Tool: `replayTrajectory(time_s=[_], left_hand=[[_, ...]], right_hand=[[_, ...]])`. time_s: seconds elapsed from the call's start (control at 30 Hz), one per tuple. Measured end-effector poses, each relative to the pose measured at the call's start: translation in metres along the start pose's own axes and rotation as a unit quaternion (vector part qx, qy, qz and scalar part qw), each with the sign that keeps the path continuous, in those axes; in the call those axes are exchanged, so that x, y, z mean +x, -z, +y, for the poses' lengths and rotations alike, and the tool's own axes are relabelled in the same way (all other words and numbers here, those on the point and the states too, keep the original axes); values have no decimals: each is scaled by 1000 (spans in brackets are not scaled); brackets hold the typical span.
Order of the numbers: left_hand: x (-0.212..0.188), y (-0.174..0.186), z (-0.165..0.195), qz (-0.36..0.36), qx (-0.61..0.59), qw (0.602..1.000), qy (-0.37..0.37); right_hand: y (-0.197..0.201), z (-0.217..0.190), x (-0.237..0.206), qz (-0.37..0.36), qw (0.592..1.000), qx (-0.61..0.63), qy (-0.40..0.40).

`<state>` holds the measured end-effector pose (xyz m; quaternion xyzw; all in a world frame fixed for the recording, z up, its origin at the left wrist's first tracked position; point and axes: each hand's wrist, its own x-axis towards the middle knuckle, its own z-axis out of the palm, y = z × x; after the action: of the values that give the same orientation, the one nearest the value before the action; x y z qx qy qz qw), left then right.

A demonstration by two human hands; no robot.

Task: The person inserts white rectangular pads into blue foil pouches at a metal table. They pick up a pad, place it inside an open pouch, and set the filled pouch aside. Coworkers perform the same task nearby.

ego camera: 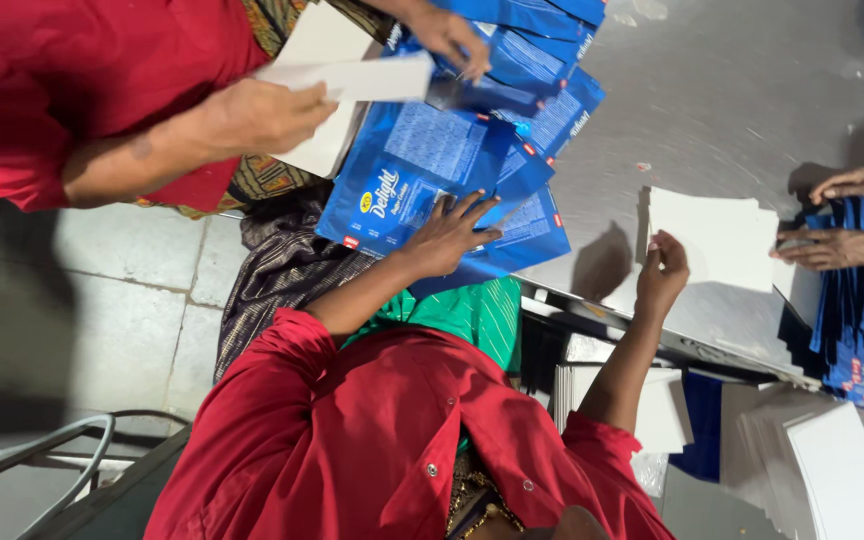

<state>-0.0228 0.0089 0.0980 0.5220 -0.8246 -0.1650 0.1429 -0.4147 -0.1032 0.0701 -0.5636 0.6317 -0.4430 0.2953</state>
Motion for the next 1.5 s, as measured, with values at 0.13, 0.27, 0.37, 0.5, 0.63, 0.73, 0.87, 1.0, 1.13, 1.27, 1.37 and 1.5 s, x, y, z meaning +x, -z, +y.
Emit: replayTrajectory(time_s=[0.13,0.27,0.37,0.5,0.63,0.73,0.87,1.0,1.13,1.27,1.37,1.5], left_hand=[[7,-7,5,-59,-21,998,2],[13,-16,9,-72,-8,997,10],[16,-23,12,-81,-19,996,41],[18,-32,14,-57,-30,996,64],[18,-39,14,-34,-29,997,65],[17,-44,12,-8,-41,997,63],[15,-50,8,23,-59,996,56],[13,-54,2,63,-81,993,51],[12,-57,-3,114,-147,981,50],[11,-60,-8,141,-198,968,53],[12,-63,-11,149,-203,966,52],[13,-66,-15,147,-195,969,45]], right_hand=[[21,30,16,84,949,-250,170],[19,39,7,26,938,-336,82],[21,41,1,9,946,-317,62],[30,37,-5,28,955,-279,93],[41,21,-16,11,971,-228,70],[47,-1,-27,22,971,-234,53],[57,-40,-37,211,918,-180,283],[78,-71,-47,242,940,56,235],[95,-79,-59,125,976,143,104],[97,-73,-68,7,989,149,-8],[90,-74,-75,-8,988,151,-16],[70,-87,-83,-7,996,69,-53]])
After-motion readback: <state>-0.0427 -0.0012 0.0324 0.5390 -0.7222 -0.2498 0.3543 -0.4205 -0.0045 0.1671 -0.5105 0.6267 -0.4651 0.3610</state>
